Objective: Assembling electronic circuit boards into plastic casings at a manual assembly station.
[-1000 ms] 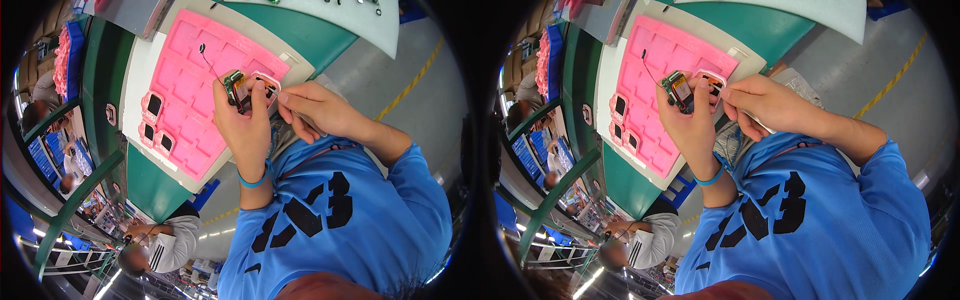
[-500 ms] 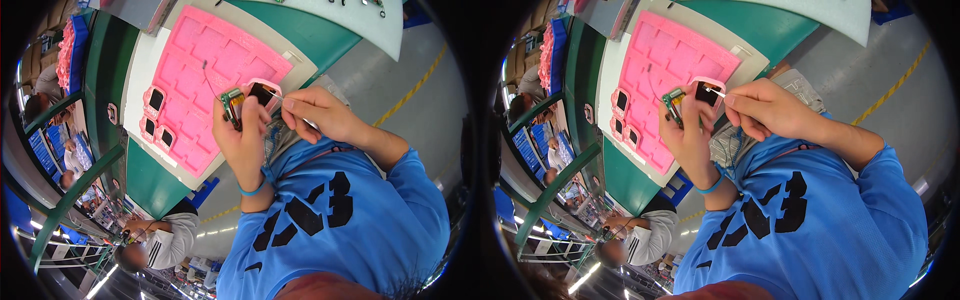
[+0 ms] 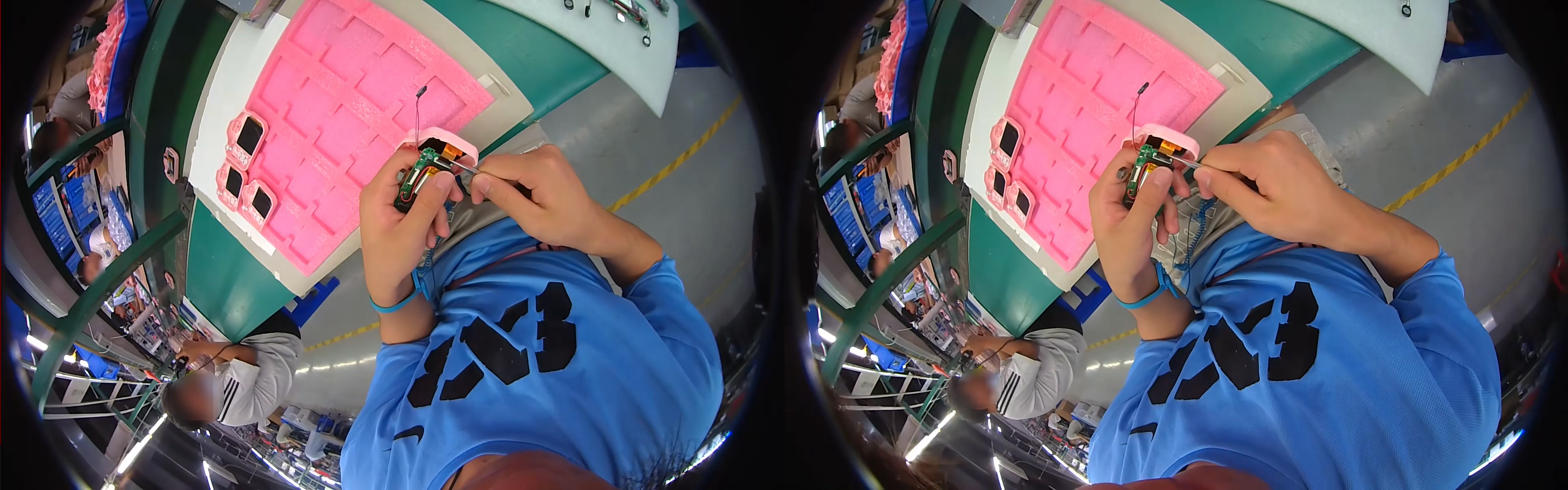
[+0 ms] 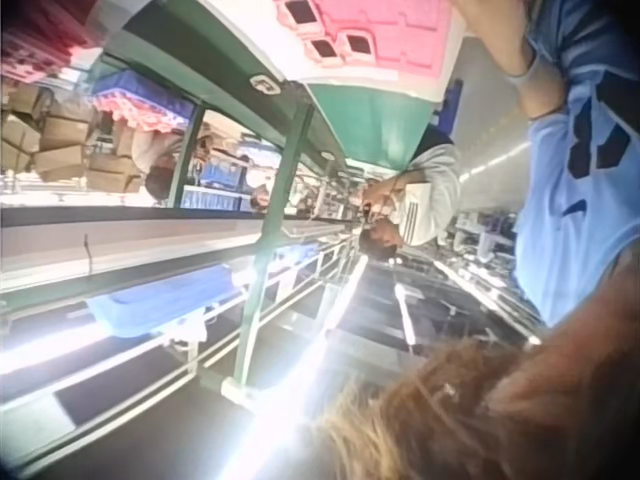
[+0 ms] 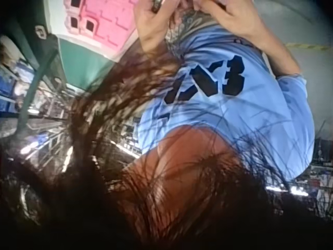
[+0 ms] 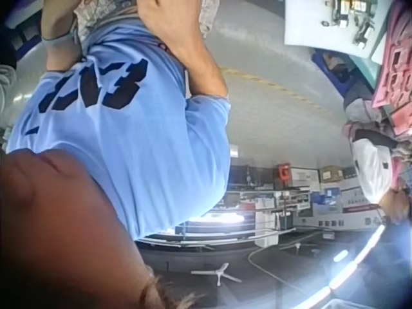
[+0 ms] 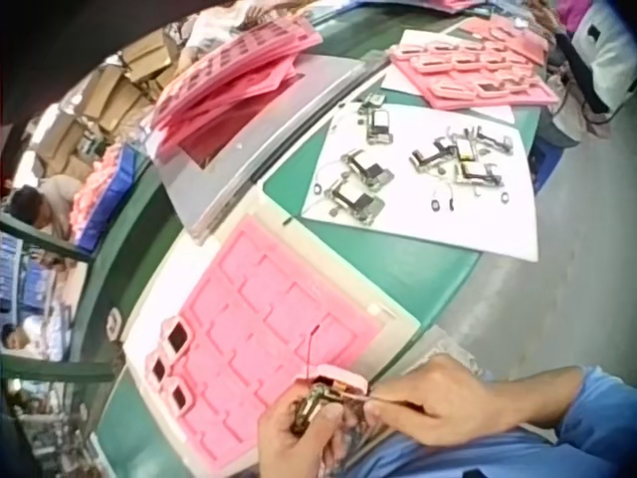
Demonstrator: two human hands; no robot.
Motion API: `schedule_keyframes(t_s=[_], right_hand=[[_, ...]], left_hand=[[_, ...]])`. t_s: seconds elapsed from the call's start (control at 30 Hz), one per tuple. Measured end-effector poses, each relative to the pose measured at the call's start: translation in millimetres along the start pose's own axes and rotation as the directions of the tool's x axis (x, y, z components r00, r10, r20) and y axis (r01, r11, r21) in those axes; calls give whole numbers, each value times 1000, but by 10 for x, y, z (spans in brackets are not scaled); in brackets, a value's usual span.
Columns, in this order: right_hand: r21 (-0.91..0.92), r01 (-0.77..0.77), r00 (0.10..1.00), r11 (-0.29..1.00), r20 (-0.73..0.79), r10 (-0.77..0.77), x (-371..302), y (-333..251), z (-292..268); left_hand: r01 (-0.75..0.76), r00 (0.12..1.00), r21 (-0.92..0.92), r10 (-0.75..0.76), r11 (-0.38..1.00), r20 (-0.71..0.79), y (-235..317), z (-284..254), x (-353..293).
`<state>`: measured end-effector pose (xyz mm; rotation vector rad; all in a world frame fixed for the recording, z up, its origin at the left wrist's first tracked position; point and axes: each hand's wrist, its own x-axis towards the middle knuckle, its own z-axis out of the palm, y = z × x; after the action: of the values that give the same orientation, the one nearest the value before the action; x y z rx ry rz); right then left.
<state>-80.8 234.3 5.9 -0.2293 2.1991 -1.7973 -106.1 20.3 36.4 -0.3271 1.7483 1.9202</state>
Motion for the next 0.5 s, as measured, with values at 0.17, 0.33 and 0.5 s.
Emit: schedule_keyframes(t_s=[0.17, 0.33, 0.5], right_hand=[[-56, 20, 1000, 998, 12, -19, -26, 8, -6], [-92, 47, 999, 995, 23, -45, 12, 19, -46], [-79, 29, 997, 996, 75, -23, 59, -101, -96]], left_hand=[[-1, 1000, 20, 1, 1000, 5, -22, -10, -15], [-40, 999, 52, 40, 998, 3, -27, 0, 47], [-44, 997, 85, 49, 995, -52, 48, 34, 37]])
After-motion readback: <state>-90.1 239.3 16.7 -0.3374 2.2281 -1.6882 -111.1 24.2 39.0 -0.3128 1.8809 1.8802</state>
